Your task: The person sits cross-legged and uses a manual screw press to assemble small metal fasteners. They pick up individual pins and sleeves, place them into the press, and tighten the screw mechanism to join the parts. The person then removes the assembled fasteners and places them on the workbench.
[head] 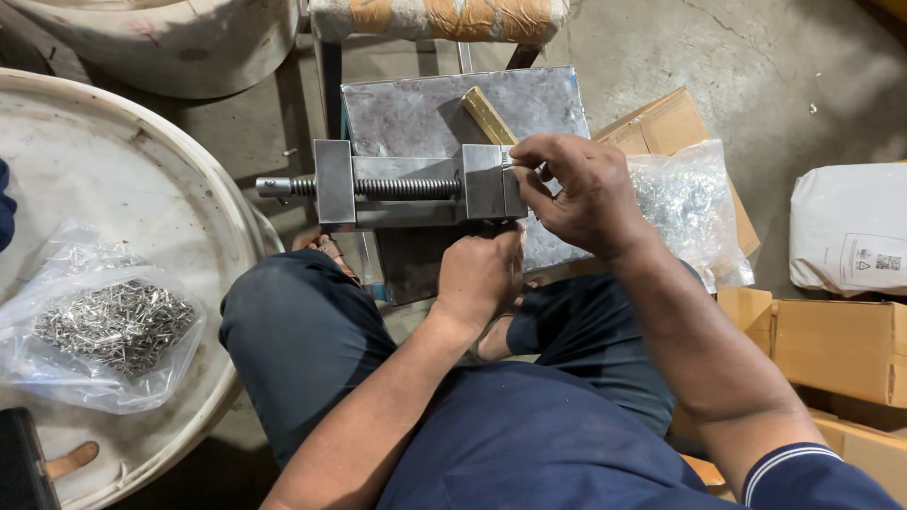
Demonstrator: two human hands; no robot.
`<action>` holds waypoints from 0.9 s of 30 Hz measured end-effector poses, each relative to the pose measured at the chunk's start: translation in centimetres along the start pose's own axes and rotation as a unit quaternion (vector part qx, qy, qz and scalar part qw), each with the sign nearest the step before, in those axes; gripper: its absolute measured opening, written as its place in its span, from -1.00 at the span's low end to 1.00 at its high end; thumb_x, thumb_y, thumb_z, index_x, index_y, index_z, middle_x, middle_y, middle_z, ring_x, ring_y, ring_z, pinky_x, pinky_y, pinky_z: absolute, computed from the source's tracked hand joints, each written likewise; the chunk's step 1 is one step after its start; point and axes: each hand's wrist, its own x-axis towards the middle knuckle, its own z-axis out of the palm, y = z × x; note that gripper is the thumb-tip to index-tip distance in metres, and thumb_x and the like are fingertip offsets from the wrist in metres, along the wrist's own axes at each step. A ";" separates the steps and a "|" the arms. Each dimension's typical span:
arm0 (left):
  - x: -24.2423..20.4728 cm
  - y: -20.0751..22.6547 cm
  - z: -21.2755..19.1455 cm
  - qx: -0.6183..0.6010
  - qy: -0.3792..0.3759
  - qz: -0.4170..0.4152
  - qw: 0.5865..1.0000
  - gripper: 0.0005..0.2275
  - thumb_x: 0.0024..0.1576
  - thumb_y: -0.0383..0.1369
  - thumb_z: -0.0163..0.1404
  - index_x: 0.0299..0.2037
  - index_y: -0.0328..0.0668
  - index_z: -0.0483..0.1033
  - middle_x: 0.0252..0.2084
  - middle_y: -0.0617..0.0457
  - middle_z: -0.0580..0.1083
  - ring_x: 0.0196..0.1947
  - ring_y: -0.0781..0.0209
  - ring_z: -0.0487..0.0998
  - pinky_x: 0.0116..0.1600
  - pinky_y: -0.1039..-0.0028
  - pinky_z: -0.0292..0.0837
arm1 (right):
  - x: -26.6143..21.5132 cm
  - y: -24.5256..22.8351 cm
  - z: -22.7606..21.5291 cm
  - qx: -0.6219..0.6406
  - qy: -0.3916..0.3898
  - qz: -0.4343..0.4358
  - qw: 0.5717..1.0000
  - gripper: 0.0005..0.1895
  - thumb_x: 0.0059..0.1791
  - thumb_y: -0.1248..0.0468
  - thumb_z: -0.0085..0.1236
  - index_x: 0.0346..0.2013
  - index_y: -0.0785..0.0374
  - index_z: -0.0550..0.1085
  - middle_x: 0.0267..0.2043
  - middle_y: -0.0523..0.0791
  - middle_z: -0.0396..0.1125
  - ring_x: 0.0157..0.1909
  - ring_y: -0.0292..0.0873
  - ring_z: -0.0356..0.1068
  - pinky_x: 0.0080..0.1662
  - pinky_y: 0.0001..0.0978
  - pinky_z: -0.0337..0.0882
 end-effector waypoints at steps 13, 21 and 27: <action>0.5 0.9 -1.6 -0.042 0.002 -0.024 0.999 -0.85 0.19 -0.33 0.07 -0.40 -0.15 0.54 -0.61 -0.15 0.47 -0.56 -0.14 0.54 -0.42 0.13 0.43 | -2.1 -0.1 0.2 -0.045 0.067 0.028 0.996 -0.74 0.06 0.39 0.28 0.04 0.23 0.50 -0.10 -0.02 0.46 -0.17 -0.13 0.51 -0.12 -0.35 0.51; 0.7 1.2 -2.5 -0.114 0.029 -0.039 0.992 -0.91 0.20 -0.36 0.07 -0.27 -0.13 0.62 -0.53 -0.18 0.50 -0.49 -0.20 0.54 -0.37 0.09 0.40 | -8.9 0.7 0.7 0.076 -0.015 0.231 0.970 -0.83 0.06 0.38 0.17 -0.05 0.28 0.57 -0.26 -0.09 0.50 -0.30 -0.27 0.46 -0.22 -0.47 0.43; 0.2 1.2 -2.4 -0.109 0.031 -0.010 0.994 -0.77 0.04 -0.49 0.00 -0.11 -0.23 0.60 -0.45 -0.19 0.52 -0.45 -0.18 0.56 -0.32 0.11 0.45 | -9.9 1.6 1.9 0.186 -0.024 0.267 0.945 -0.76 0.06 0.33 0.23 0.01 0.32 0.53 -0.22 -0.15 0.48 -0.27 -0.35 0.43 -0.19 -0.52 0.45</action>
